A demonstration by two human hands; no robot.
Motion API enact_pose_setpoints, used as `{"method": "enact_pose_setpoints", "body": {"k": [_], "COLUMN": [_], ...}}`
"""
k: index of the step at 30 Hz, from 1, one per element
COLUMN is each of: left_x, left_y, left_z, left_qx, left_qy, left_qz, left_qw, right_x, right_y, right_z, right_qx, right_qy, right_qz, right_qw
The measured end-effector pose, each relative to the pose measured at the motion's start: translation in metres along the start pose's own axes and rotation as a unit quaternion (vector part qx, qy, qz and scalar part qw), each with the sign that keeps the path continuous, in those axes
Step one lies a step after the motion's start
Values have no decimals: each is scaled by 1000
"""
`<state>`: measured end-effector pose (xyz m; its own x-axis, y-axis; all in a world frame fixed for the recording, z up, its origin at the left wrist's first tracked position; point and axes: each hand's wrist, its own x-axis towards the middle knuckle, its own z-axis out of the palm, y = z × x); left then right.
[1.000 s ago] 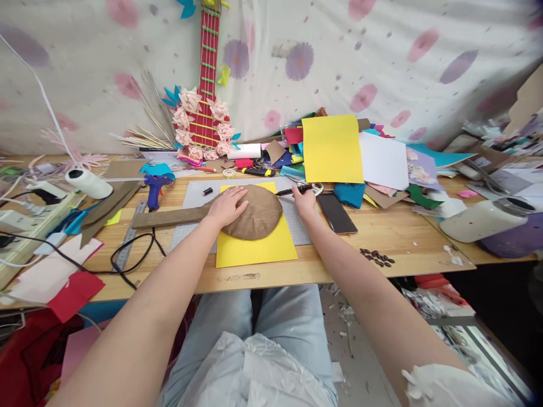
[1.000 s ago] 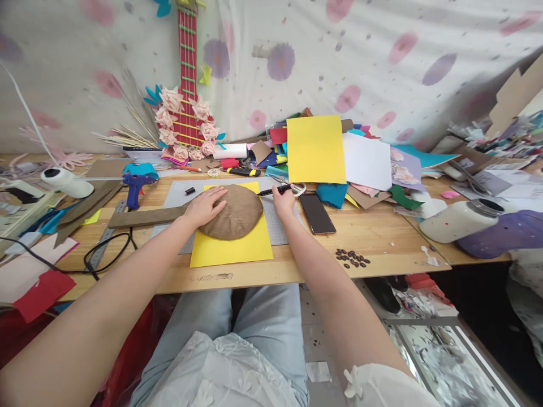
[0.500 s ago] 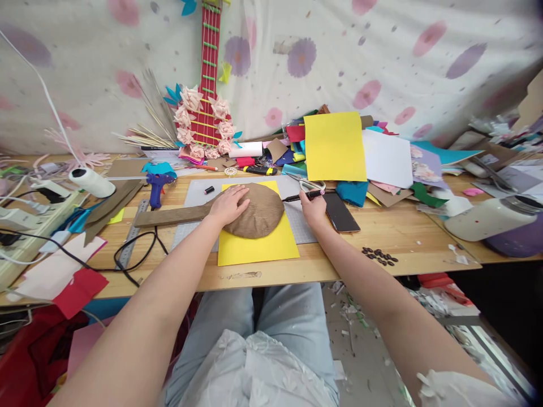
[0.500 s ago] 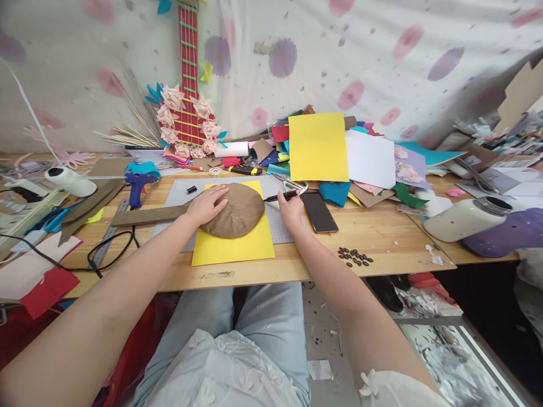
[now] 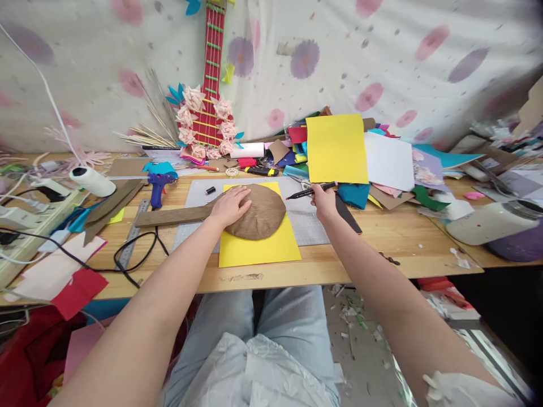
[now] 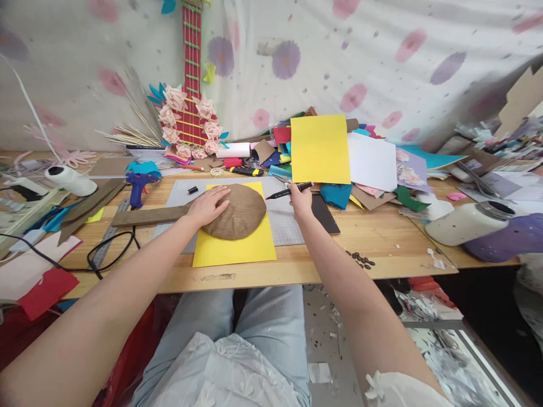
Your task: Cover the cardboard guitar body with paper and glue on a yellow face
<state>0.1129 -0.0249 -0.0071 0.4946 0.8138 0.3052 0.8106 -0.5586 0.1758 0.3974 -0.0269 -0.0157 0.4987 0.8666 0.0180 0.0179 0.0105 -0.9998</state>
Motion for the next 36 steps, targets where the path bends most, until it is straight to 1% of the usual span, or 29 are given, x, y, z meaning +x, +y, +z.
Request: {"method": "enact_pose_setpoints", "body": {"k": [2,4,5,7,9,11,12,13,14,15,17,19,20,22,25,30,36], "left_x": [0,0,0,0,0,-1,-1,-1,-1,-1,-2,-2,-2,-3,-3,-4,-4], "left_y": [0,0,-1,-1,-2,-2,-2,-2,-1,-1,-1,0,0,0,-1,-1,1], "left_z": [0,0,1,2,3,4,4,3,3,3,2,2,3,3,4,4,3], "left_qx": [0,0,1,2,4,6,7,7,7,7,5,3,1,-2,-4,-11,-14], "left_qy": [-3,-2,-1,2,6,9,10,12,13,13,12,10,10,13,14,11,12], "left_qz": [-1,0,0,3,5,8,9,9,9,8,6,4,3,4,5,4,3], "left_qw": [1000,1000,1000,1000,1000,1000,1000,1000,1000,1000,1000,1000,1000,1000,1000,1000,1000], "right_x": [1,2,3,7,14,23,29,34,39,43,50,55,57,61,67,69,65], "right_y": [0,0,0,-3,-7,-11,-13,-14,-16,-16,-16,-13,-11,-7,0,3,-1], "right_z": [4,8,10,18,29,45,53,62,71,79,93,105,110,118,125,134,142], "right_qx": [97,131,142,150,128,58,-1,-73,-152,-230,-357,-432,-456,-491,-517,-544,-578], "right_qy": [-10,-31,-46,-86,-144,-199,-218,-233,-246,-260,-282,-294,-298,-300,-305,-303,-283], "right_qz": [78,113,116,88,21,-73,-124,-174,-219,-256,-300,-316,-318,-314,-307,-291,-307], "right_qw": [992,984,982,981,981,976,968,954,932,902,838,792,776,755,738,726,701]}}
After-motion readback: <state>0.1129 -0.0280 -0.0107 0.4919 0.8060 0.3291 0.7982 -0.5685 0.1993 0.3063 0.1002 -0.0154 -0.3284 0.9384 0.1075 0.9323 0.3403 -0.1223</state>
